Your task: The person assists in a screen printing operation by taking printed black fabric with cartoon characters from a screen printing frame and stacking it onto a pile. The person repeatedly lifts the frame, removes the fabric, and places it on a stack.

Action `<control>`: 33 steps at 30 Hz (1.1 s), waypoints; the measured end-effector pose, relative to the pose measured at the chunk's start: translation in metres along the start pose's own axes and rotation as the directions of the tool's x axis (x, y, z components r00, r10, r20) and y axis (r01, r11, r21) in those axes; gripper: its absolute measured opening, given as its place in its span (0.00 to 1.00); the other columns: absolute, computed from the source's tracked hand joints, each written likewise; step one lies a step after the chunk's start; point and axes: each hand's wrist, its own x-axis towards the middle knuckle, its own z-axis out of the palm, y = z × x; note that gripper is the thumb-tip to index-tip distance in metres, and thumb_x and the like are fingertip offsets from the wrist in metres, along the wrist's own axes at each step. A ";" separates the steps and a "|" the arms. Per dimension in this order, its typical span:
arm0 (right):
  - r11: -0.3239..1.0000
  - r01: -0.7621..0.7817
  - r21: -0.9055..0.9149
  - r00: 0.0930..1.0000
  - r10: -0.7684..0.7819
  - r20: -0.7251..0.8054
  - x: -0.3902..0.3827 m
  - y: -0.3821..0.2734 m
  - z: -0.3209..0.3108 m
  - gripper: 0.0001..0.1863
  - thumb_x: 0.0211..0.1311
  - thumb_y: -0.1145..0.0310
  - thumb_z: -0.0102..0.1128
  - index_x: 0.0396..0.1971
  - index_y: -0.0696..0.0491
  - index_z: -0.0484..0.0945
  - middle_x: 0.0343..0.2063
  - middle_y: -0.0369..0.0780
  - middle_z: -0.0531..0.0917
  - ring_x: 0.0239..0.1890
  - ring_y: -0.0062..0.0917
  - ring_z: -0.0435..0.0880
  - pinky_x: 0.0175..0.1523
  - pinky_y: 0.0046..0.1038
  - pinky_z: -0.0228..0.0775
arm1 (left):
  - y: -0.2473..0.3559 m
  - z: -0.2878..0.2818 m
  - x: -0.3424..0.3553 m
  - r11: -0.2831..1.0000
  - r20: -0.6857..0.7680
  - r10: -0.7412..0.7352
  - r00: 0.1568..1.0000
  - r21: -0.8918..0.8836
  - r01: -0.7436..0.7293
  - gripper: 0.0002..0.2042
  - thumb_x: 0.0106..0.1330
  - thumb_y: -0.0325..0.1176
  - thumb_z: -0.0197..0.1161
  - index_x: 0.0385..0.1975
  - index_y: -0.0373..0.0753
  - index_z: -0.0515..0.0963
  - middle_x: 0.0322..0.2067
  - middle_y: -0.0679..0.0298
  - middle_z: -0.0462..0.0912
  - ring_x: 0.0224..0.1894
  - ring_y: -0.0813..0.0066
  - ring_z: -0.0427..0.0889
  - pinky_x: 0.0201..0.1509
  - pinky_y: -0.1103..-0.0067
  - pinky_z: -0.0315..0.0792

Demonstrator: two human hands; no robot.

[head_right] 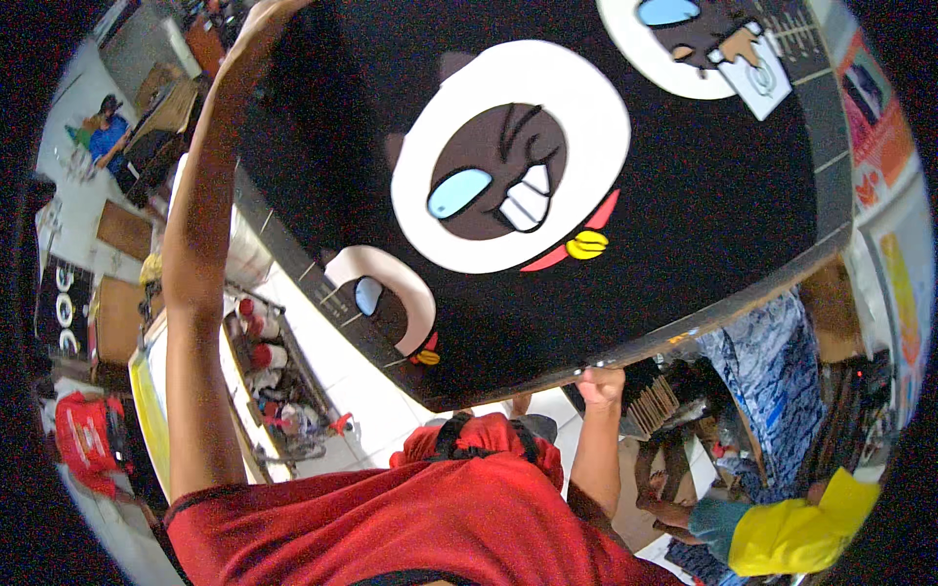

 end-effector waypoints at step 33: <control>0.996 -0.073 0.053 0.989 0.079 -0.125 -0.017 0.037 -0.010 0.32 0.38 0.84 0.61 0.50 0.51 0.69 0.49 0.38 0.73 0.55 0.34 0.66 0.59 0.41 0.54 | 0.004 0.068 0.051 0.985 0.166 -0.115 0.979 0.149 0.090 0.28 0.47 0.58 0.63 0.30 0.34 0.78 0.33 0.59 0.76 0.38 0.70 0.71 0.47 0.76 0.61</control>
